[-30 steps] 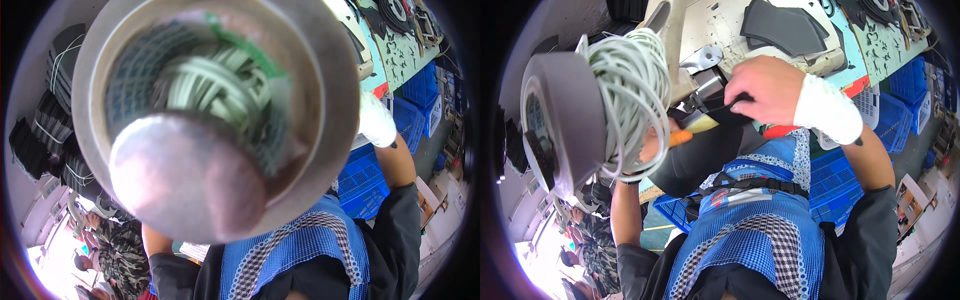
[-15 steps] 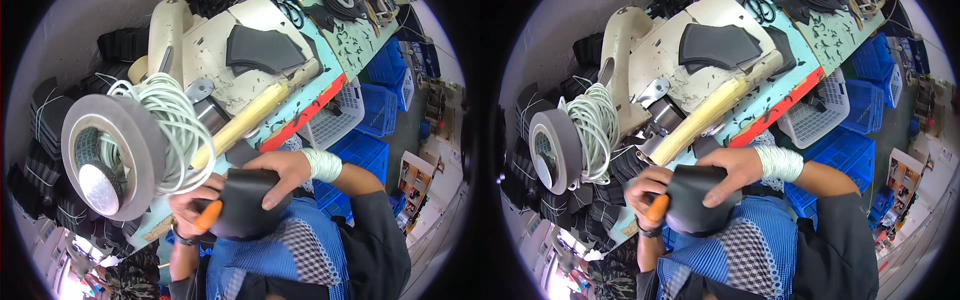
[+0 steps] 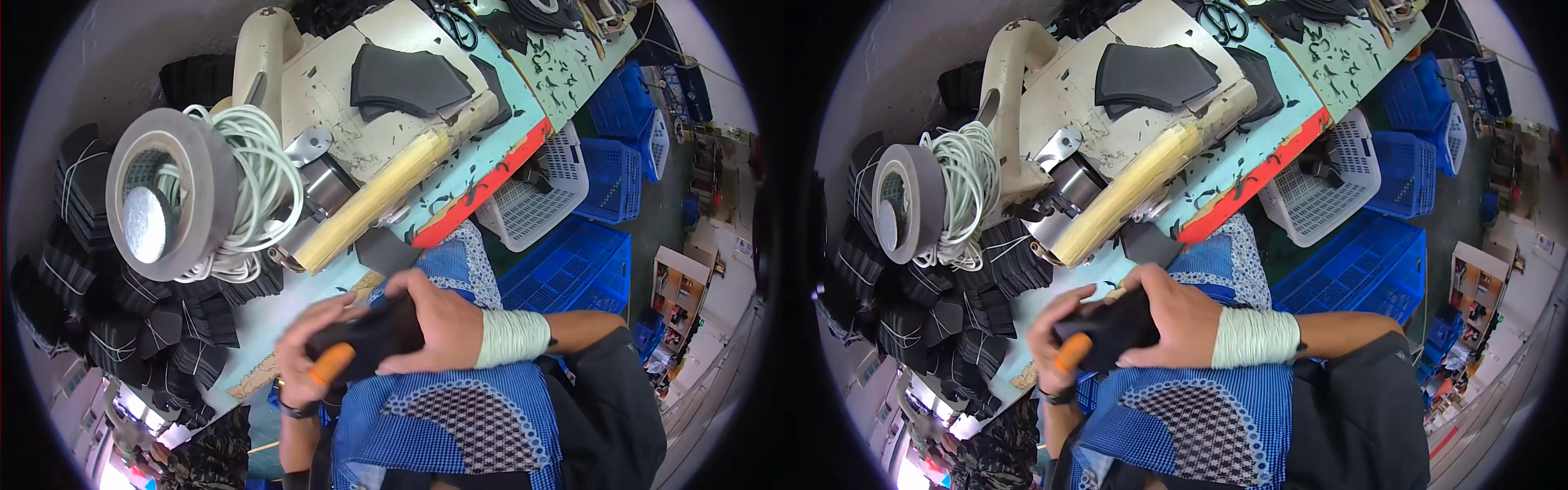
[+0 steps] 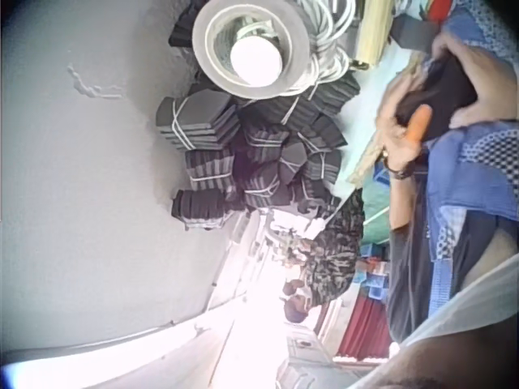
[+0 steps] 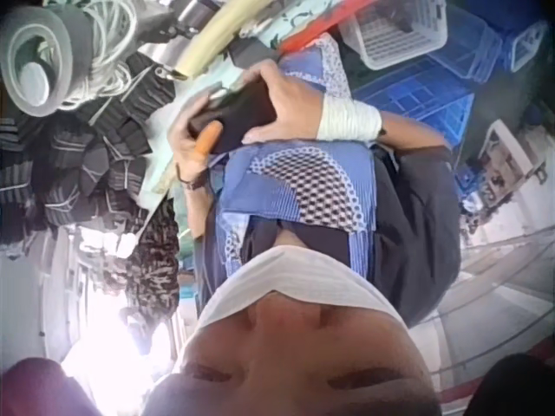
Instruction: The person removes a rubber band from a bundle of shoe pieces, feeds the individual pieces through a skiving machine, and secures the processed pieces back into a bundle with a rubber band.
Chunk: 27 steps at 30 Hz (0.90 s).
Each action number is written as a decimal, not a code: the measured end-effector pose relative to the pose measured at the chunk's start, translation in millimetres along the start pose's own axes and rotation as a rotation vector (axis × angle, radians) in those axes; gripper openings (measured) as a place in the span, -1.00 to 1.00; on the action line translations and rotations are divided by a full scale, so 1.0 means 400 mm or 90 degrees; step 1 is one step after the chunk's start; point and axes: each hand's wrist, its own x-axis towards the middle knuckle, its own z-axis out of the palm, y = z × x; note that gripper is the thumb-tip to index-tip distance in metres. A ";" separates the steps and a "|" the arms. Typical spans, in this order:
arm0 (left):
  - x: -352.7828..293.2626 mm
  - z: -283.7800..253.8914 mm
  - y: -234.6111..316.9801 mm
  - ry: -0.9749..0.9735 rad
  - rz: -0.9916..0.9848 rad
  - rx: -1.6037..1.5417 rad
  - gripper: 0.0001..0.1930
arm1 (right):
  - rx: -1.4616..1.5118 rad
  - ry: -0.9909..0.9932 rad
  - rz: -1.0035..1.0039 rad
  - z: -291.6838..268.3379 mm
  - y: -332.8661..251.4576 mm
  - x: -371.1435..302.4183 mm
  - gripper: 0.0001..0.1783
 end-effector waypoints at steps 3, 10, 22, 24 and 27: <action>0.026 -0.050 0.022 -0.007 -0.113 0.163 -0.73 | 0.082 -0.009 -0.018 -0.010 0.008 0.012 0.03; 0.104 -0.088 0.016 -0.127 -0.216 0.118 -0.63 | 0.060 -0.084 -0.060 -0.067 0.010 0.067 -0.09; 0.184 -0.209 -0.013 0.019 -0.239 0.280 -0.75 | -0.262 0.019 -0.191 -0.222 0.050 0.234 -0.57; 0.193 -0.229 -0.019 -0.013 -0.296 0.272 -0.76 | -0.307 0.048 -0.227 -0.230 0.046 0.258 -0.55; 0.219 -0.240 -0.064 -0.132 -0.267 0.492 -0.78 | -0.367 0.119 -0.329 -0.211 0.044 0.318 -0.51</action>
